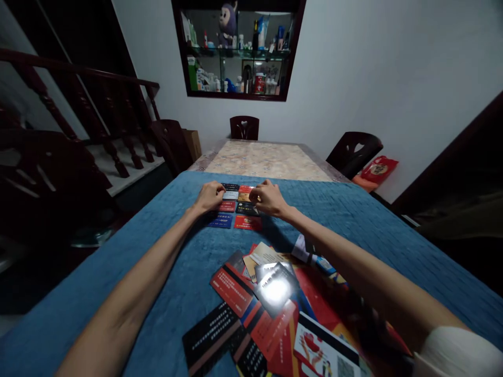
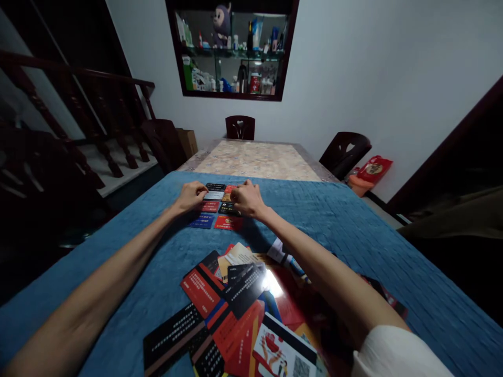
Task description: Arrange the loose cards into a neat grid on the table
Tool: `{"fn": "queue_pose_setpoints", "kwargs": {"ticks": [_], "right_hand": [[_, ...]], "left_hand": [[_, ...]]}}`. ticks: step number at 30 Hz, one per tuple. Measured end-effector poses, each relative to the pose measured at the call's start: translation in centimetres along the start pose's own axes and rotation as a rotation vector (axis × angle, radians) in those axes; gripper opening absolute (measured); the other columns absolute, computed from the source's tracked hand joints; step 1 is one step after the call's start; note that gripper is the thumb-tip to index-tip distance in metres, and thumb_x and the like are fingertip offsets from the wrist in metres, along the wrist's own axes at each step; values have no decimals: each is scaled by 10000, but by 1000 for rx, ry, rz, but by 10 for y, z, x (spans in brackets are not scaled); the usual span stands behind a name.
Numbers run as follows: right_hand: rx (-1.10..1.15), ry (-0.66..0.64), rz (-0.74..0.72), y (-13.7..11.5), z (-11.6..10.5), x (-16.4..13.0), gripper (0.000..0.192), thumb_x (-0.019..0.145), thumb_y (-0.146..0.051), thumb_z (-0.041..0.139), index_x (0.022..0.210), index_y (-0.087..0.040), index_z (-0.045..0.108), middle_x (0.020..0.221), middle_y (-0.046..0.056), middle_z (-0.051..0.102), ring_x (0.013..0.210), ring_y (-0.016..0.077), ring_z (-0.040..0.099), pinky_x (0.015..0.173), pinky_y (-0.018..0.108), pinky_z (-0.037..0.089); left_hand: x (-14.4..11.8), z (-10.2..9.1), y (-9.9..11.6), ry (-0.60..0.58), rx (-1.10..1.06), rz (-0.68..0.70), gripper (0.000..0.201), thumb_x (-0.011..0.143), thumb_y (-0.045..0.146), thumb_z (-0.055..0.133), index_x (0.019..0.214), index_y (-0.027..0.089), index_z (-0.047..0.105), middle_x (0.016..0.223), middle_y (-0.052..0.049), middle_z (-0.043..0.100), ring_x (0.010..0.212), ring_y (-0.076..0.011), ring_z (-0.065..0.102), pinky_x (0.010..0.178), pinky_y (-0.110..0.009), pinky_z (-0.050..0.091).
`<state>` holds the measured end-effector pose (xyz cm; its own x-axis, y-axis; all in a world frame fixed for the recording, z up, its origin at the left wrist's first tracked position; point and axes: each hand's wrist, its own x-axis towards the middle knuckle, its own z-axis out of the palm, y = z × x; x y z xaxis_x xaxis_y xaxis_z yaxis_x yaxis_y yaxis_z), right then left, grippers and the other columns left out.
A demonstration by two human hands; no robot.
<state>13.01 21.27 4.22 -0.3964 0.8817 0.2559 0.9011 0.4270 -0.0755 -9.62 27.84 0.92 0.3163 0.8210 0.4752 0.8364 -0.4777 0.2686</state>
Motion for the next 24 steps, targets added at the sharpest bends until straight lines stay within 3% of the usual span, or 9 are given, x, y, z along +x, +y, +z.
{"fn": "queue_pose_setpoints", "kwargs": {"ticks": [13, 19, 24], "right_hand": [[12, 140, -24, 12, -35, -99, 217, 916, -231, 513, 914, -203, 728, 945, 70, 715, 1015, 236, 462, 800, 348, 271], [-11, 195, 16, 18, -37, -141, 198, 908, -225, 532, 882, -215, 728, 891, 62, 711, 1015, 235, 474, 825, 364, 265], [-60, 159, 80, 29, -34, -171, 209, 908, -228, 522, 875, -222, 729, 878, 79, 713, 997, 248, 492, 809, 364, 288]], "left_hand": [[-40, -21, 79, -17, -107, 154, 252, 798, 126, 497, 835, 147, 745, 816, -57, 673, 741, -161, 602, 780, -271, 494], [-74, -24, 119, -62, -160, 250, 233, 806, 73, 503, 817, 146, 724, 809, -56, 646, 749, -160, 601, 754, -271, 485], [-96, -23, 142, -153, -189, 285, 229, 819, 75, 502, 836, 150, 717, 861, -66, 643, 768, -157, 604, 735, -264, 487]]}}
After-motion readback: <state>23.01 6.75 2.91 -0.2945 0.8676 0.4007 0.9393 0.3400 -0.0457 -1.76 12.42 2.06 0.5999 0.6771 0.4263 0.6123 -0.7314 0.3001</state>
